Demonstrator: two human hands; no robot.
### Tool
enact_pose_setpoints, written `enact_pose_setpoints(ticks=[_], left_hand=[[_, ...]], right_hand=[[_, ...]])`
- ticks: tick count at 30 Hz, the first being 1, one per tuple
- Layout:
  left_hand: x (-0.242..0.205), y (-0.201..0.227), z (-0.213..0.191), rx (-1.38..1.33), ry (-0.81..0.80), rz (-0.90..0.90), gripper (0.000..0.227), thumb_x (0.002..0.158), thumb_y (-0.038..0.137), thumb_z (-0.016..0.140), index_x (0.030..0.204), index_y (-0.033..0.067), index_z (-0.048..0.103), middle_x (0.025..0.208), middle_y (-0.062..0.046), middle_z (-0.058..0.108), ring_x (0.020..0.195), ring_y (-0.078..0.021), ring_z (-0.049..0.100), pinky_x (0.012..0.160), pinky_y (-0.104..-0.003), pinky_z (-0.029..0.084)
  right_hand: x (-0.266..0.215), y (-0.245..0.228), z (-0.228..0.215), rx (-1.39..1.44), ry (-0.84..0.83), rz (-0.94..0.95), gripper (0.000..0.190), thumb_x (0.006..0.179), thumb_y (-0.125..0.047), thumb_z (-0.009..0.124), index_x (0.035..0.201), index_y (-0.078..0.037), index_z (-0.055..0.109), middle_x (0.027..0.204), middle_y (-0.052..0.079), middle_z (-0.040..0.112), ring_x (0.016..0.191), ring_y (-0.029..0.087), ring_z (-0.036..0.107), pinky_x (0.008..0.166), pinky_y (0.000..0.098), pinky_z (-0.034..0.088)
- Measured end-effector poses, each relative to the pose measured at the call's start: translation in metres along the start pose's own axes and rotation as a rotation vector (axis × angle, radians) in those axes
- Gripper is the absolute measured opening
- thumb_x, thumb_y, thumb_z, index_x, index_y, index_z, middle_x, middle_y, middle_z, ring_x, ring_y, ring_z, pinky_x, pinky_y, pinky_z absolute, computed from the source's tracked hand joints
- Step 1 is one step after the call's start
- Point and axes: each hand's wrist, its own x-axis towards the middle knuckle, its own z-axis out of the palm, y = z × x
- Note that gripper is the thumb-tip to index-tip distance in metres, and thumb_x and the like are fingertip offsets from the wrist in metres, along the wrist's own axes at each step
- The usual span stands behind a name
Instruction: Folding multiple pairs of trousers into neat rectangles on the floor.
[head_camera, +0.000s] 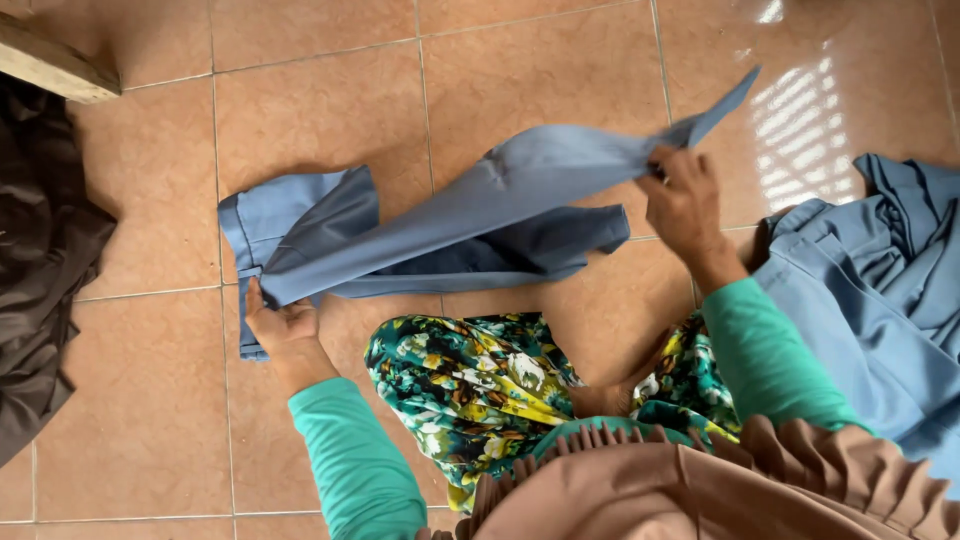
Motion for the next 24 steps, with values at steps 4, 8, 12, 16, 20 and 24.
enact_pose_setpoints(ticks=[4, 8, 12, 16, 20, 24], left_hand=[[0.014, 0.008, -0.01, 0.056, 0.02, -0.039, 0.02, 0.088, 0.027, 0.078, 0.093, 0.0106, 0.068, 0.093, -0.009, 0.078, 0.083, -0.0203, 0.079, 0.083, -0.036, 0.07], [0.007, 0.006, -0.021, 0.068, 0.032, -0.034, 0.02, 0.089, 0.028, 0.077, 0.091, 0.0104, 0.066, 0.089, -0.008, 0.077, 0.081, -0.0201, 0.078, 0.083, -0.034, 0.069], [0.024, 0.008, -0.045, 0.026, 0.044, -0.048, 0.019, 0.09, 0.028, 0.076, 0.091, 0.0094, 0.069, 0.091, -0.01, 0.078, 0.083, -0.0225, 0.079, 0.085, -0.036, 0.069], [0.026, 0.01, -0.052, 0.013, 0.049, -0.073, 0.02, 0.091, 0.029, 0.075, 0.091, 0.0098, 0.069, 0.09, -0.01, 0.079, 0.083, -0.0223, 0.079, 0.086, -0.037, 0.069], [0.03, 0.008, -0.055, 0.03, 0.06, -0.078, 0.023, 0.09, 0.03, 0.077, 0.094, 0.0086, 0.07, 0.093, -0.011, 0.079, 0.086, -0.0231, 0.079, 0.088, -0.039, 0.069], [0.04, 0.008, -0.069, 0.106, 0.099, -0.128, 0.033, 0.088, 0.038, 0.078, 0.104, 0.0094, 0.07, 0.101, -0.013, 0.079, 0.094, -0.0246, 0.079, 0.092, -0.043, 0.066]], right_hand=[[-0.094, -0.012, 0.057, 0.154, -0.219, 0.053, 0.016, 0.091, 0.001, 0.063, 0.083, -0.01, 0.072, 0.1, 0.01, 0.06, 0.09, 0.03, 0.061, 0.079, 0.036, 0.048], [-0.09, -0.027, 0.071, 0.222, -0.313, 0.154, 0.014, 0.089, 0.0, 0.062, 0.093, -0.007, 0.073, 0.104, 0.01, 0.06, 0.095, 0.031, 0.062, 0.084, 0.0359, 0.053], [-0.056, -0.036, 0.054, 0.218, -0.235, 0.272, 0.03, 0.081, 0.002, 0.067, 0.109, -0.004, 0.075, 0.12, 0.012, 0.056, 0.114, 0.032, 0.06, 0.093, 0.0358, 0.054], [-0.092, -0.065, 0.027, 0.167, -0.176, 0.505, 0.044, 0.077, -0.006, 0.066, 0.12, -0.006, 0.074, 0.136, 0.02, 0.054, 0.132, 0.036, 0.051, 0.11, 0.0474, 0.039], [-0.163, -0.107, 0.038, 0.286, -0.435, 1.244, 0.063, 0.092, -0.048, 0.075, 0.141, -0.01, 0.061, 0.133, 0.028, 0.055, 0.126, 0.046, 0.054, 0.109, 0.0523, 0.038], [-0.153, -0.098, 0.076, 0.552, -0.456, 1.562, 0.06, 0.082, -0.059, 0.083, 0.118, -0.013, 0.073, 0.113, 0.018, 0.068, 0.111, 0.039, 0.063, 0.097, 0.0458, 0.045]])
